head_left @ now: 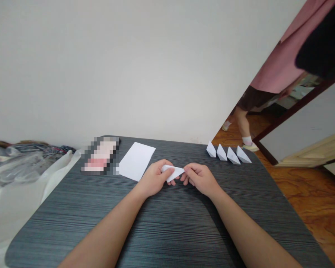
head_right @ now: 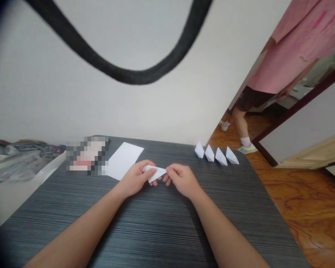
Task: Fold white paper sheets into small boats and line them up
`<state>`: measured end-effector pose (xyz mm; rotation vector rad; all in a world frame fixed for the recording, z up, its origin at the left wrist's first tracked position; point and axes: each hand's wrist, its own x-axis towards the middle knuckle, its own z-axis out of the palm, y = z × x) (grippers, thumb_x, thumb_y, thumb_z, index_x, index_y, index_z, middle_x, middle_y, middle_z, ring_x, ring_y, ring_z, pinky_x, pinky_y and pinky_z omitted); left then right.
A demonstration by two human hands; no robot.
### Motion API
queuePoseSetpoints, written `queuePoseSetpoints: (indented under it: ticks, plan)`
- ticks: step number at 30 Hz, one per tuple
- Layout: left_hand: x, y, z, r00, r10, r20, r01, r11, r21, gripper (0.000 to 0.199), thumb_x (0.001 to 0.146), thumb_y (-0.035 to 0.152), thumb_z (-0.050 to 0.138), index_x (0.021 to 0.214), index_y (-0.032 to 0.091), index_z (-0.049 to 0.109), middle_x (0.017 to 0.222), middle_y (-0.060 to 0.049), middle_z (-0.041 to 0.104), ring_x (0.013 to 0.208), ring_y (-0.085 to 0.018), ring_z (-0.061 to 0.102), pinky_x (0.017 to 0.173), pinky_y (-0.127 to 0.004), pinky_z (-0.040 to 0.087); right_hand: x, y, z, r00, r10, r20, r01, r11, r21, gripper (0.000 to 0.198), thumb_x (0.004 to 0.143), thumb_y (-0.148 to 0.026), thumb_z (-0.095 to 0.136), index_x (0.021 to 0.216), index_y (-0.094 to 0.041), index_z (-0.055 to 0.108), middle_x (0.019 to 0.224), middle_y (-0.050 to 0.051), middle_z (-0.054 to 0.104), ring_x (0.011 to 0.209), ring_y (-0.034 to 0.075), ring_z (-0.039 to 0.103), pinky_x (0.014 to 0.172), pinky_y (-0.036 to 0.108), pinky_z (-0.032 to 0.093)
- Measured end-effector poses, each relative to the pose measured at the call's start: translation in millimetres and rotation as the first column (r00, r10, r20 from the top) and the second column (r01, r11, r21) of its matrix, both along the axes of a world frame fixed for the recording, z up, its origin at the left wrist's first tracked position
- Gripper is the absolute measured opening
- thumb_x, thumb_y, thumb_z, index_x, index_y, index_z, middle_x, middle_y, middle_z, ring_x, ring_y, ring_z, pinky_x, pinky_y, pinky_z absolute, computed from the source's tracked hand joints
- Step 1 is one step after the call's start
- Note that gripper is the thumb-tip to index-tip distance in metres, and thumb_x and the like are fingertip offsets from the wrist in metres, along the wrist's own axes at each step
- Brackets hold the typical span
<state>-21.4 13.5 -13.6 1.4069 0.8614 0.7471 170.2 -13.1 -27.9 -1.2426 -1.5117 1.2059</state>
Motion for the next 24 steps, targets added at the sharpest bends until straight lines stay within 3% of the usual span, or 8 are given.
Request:
queuePoseSetpoints:
  ticks: [24]
  plan:
    - [0.1,-1.6,1.5,0.999,0.019,-0.046,-0.016,0.998,0.056,0.018,0.083,0.035,0.052,0.088,0.018,0.053,0.065,-0.002,0.064,0.06,-0.016,0.061,0.058,-0.028,0.048,-0.7,-0.2,1.8,1.0,0.012,-0.012,-0.012,1.0,-0.021,0.03,0.089,-0.036,0.046,0.073,-0.015,0.06,0.063,0.003,0.064,0.049,0.01,0.057,0.046,0.02,0.04]
